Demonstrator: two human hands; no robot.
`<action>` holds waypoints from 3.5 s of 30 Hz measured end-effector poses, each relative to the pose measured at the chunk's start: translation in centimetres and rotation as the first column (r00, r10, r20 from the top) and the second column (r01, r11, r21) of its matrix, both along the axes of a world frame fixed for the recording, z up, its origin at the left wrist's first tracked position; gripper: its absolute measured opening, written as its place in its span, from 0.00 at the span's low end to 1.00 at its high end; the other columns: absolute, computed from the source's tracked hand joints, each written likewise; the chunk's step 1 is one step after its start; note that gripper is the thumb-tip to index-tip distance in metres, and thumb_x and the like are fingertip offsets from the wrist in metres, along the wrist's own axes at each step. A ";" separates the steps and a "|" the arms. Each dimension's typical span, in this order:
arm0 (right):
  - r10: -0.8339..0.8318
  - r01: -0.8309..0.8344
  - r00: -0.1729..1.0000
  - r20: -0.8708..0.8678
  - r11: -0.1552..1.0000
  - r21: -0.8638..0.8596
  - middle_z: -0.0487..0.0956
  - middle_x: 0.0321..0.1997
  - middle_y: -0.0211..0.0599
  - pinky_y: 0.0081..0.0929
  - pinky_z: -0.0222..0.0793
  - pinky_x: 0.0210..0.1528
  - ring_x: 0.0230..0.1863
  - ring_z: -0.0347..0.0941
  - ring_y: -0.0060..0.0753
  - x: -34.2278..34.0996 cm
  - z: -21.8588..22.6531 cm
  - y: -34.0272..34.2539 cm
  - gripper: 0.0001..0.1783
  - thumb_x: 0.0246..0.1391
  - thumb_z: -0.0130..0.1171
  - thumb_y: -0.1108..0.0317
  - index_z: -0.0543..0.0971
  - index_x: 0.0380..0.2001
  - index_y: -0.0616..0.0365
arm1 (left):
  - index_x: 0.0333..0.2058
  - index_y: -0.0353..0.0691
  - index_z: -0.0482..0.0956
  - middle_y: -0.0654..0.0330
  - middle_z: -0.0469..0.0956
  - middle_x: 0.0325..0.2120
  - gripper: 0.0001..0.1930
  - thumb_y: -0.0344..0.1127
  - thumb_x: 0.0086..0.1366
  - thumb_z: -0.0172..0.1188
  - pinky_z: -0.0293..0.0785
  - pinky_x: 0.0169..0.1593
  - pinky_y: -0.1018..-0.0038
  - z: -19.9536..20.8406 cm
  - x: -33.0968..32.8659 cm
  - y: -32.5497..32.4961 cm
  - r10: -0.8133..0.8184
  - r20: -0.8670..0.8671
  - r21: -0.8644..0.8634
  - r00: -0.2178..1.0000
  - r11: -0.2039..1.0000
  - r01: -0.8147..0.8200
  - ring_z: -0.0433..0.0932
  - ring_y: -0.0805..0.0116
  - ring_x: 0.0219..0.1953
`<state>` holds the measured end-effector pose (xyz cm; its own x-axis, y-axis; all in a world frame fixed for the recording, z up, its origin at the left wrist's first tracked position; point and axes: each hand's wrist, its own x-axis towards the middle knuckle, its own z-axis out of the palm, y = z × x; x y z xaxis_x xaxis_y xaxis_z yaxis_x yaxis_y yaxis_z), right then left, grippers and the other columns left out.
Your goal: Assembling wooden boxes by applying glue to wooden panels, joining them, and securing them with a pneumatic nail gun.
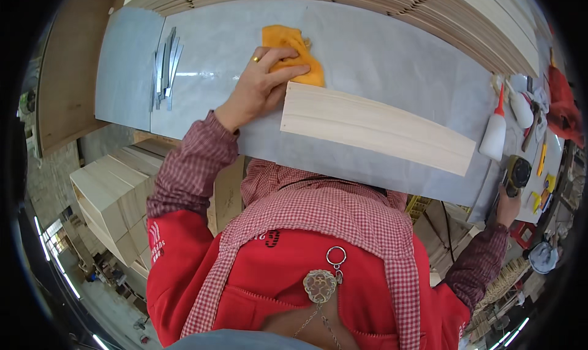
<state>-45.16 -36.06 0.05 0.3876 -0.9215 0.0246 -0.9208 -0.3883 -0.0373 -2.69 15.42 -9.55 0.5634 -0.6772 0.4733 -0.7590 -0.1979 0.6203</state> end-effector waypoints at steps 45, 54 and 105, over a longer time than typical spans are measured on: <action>-0.266 -0.566 0.625 0.734 0.493 0.661 0.78 0.37 0.36 0.21 0.67 0.40 0.38 0.71 0.25 17.8 -2.5 17.1 0.22 0.59 0.51 0.53 0.79 0.37 0.64 | 0.30 0.32 0.77 0.59 0.74 0.23 0.20 0.45 0.69 0.46 0.66 0.29 0.79 5.7 -4.4 -1.3 0.213 -0.869 0.116 0.446 0.965 -0.235 0.69 0.73 0.23; -0.471 -0.763 0.332 0.817 0.376 0.527 0.76 0.45 0.40 0.25 0.65 0.50 0.44 0.70 0.26 15.6 -6.0 16.2 0.20 0.65 0.42 0.56 0.75 0.35 0.64 | 0.44 0.28 0.74 0.49 0.72 0.49 0.23 0.45 0.72 0.40 0.65 0.54 0.73 4.4 -6.7 1.0 -0.222 -0.902 -0.335 0.369 0.900 -0.277 0.71 0.66 0.48; -0.382 -0.738 0.447 0.809 0.354 0.575 0.70 0.51 0.51 0.32 0.68 0.53 0.50 0.70 0.44 24.3 0.4 25.5 0.30 0.50 0.59 0.60 0.67 0.54 0.66 | 0.41 0.36 0.76 0.60 0.77 0.38 0.09 0.31 0.66 0.50 0.68 0.42 0.82 -0.2 -7.6 4.2 0.391 -0.536 -0.118 0.748 0.843 -0.525 0.73 0.73 0.36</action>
